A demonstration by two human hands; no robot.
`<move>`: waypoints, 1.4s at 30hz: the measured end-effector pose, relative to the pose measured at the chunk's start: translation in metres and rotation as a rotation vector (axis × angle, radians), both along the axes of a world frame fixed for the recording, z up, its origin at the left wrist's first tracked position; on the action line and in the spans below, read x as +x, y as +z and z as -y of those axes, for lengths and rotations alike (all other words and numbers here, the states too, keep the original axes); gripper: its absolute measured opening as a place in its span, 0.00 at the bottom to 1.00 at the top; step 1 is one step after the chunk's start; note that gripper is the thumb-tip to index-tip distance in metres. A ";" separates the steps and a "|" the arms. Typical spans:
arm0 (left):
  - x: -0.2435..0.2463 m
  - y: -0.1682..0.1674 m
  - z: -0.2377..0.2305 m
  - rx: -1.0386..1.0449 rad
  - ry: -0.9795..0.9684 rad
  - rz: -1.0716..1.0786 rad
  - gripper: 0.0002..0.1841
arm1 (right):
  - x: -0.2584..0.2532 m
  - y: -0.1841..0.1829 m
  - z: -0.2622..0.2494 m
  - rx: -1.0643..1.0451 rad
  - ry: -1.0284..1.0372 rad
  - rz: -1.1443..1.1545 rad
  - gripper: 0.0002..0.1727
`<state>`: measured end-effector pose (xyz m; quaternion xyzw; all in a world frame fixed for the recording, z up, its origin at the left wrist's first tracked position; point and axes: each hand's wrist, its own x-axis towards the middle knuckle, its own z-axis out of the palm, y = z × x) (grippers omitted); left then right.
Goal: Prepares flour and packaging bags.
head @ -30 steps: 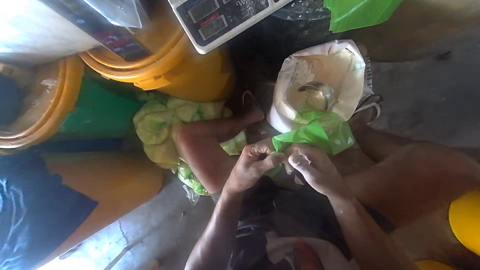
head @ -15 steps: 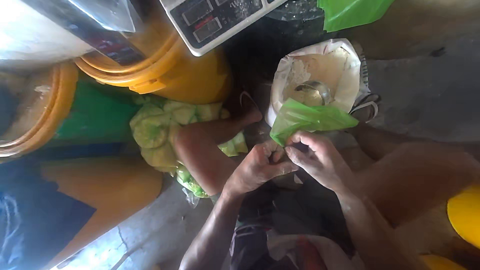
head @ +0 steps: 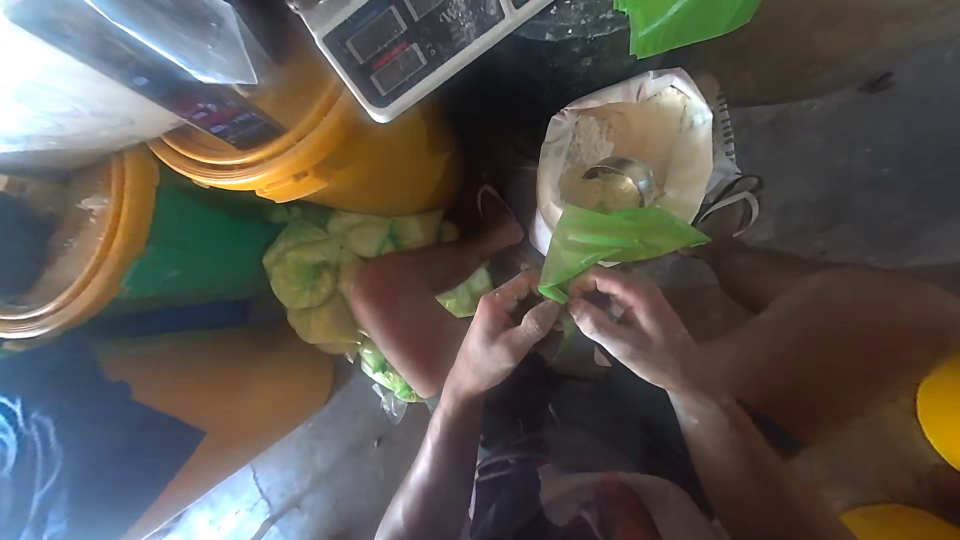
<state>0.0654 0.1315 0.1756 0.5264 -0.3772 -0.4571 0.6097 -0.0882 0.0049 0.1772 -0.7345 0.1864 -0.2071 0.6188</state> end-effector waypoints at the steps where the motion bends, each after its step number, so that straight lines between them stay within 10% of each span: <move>1: 0.000 -0.001 0.001 -0.007 -0.010 -0.005 0.08 | 0.000 0.001 0.000 0.007 -0.006 0.004 0.09; 42: -0.006 -0.020 0.008 -0.064 0.044 -0.321 0.08 | -0.006 -0.002 -0.010 -0.157 -0.132 0.006 0.14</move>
